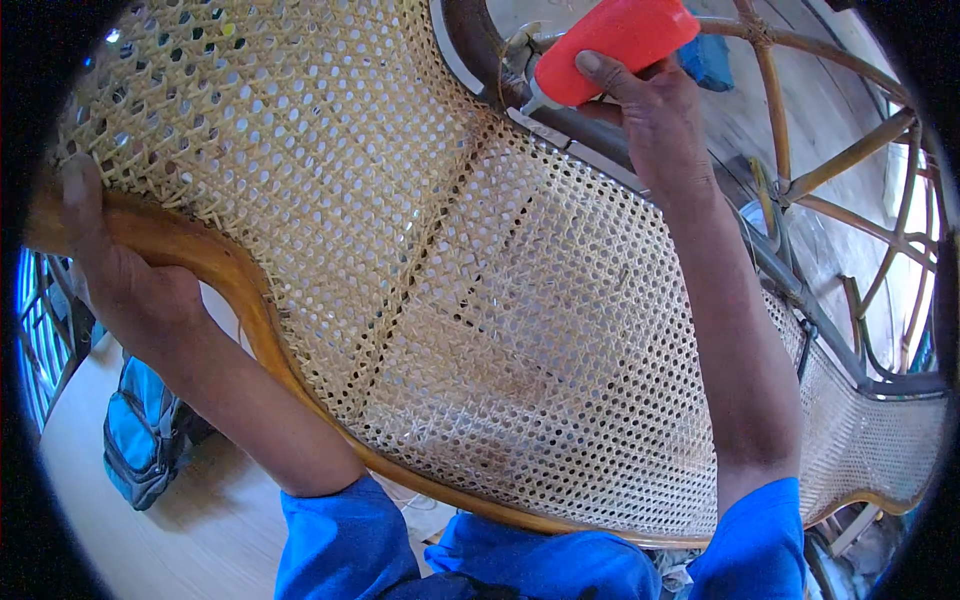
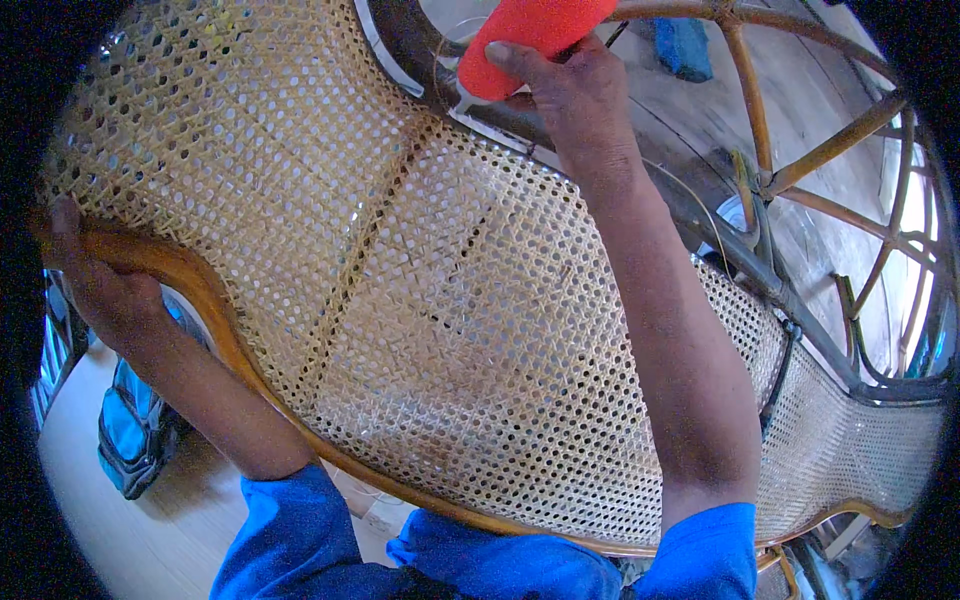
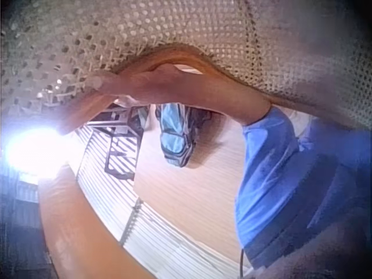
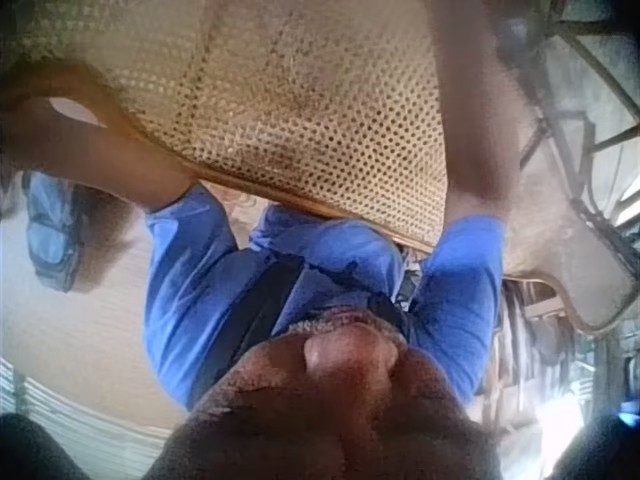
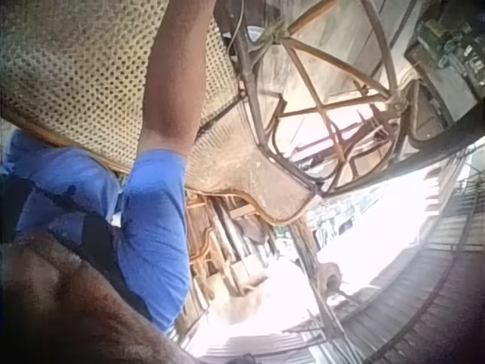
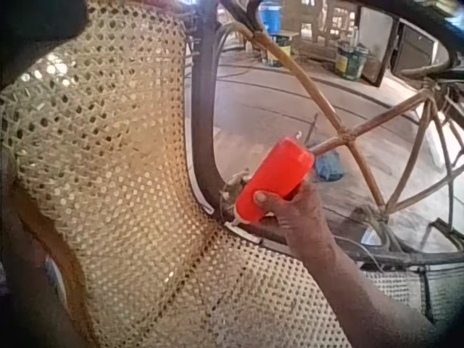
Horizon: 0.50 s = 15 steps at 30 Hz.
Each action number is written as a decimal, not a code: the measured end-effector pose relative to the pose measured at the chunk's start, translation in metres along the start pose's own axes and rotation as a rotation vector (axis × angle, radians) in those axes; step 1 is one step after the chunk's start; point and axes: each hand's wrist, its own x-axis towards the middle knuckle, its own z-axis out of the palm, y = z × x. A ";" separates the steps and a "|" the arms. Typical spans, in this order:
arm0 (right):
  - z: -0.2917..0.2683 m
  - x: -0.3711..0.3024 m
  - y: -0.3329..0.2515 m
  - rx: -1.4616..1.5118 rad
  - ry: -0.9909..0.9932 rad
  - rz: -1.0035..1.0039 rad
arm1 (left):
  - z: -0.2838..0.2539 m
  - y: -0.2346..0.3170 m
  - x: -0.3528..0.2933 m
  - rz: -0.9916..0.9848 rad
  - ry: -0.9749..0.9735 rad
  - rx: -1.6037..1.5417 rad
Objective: The person applies glue to the edge of a rattan chair seat using a red bottle. They then use a hammer to tap the rattan weave into place along the wooden frame. Finally, they insert a thin rattan strip into the weave and secure it with the hammer.
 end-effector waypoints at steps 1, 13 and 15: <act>-0.001 0.000 0.002 -0.015 0.010 0.015 | 0.000 -0.006 0.000 0.033 0.004 -0.002; -0.004 0.005 0.028 0.049 -0.061 0.005 | 0.007 0.003 -0.003 0.032 0.013 -0.071; -0.002 0.003 0.027 0.047 -0.041 0.030 | 0.007 0.002 -0.004 0.027 0.022 -0.041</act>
